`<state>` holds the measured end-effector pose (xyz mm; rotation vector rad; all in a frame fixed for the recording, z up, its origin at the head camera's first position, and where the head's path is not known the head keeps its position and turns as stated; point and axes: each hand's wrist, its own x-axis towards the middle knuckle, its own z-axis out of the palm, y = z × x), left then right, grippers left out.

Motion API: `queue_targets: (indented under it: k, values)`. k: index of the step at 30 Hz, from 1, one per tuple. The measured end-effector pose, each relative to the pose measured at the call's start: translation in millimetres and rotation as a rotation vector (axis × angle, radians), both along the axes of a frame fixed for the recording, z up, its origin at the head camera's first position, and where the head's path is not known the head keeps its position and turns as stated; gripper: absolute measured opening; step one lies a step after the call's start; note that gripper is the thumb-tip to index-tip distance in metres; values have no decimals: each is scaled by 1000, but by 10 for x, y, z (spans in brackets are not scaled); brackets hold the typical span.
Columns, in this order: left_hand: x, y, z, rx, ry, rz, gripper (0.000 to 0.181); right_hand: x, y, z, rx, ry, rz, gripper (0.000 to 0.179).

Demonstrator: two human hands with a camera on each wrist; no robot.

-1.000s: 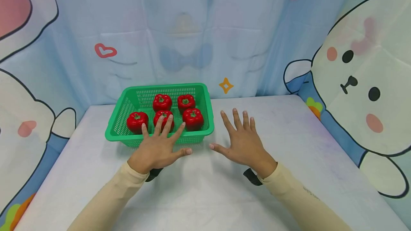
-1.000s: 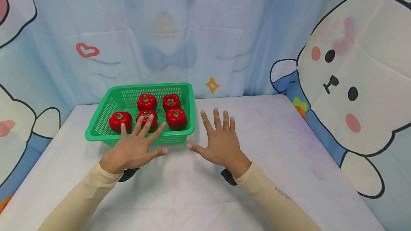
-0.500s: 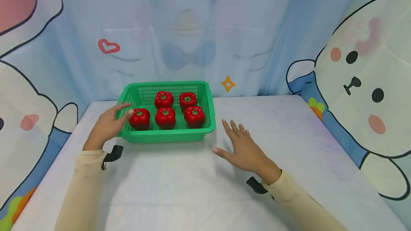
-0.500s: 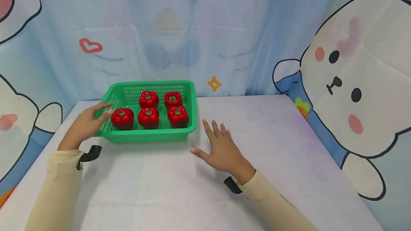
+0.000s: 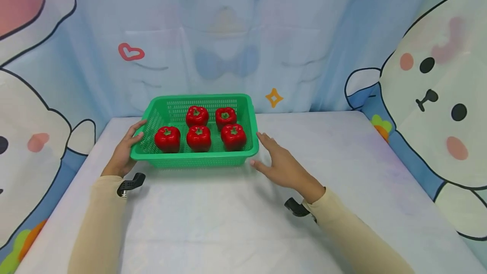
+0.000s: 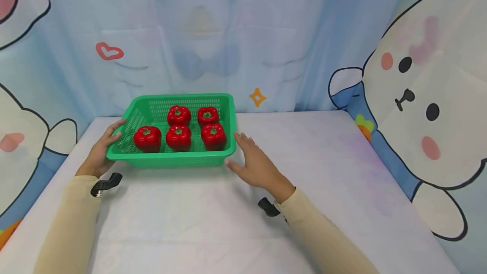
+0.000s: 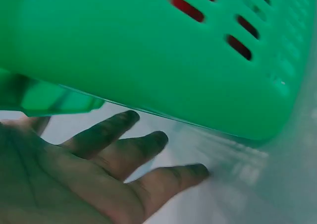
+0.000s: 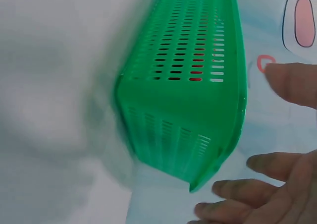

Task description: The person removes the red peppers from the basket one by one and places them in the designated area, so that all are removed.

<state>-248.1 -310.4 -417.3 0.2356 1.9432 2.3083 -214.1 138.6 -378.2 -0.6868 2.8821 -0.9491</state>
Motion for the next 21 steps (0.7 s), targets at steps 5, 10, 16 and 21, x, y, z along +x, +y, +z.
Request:
queue_targets:
  k: [5,10,16,21]
  values:
    - [-16,12,-61,59,28,5,37,-302,-194,61,-82,-14,28,84]
    - [-32,32,-117,52,51,20,34,-605,-408,82,23,-11,45,89]
    - [-41,51,-146,34,84,19,37,-798,-588,103,275,-78,-39,92]
    - [-53,42,-131,22,97,24,38,-872,-660,133,352,-105,-78,94]
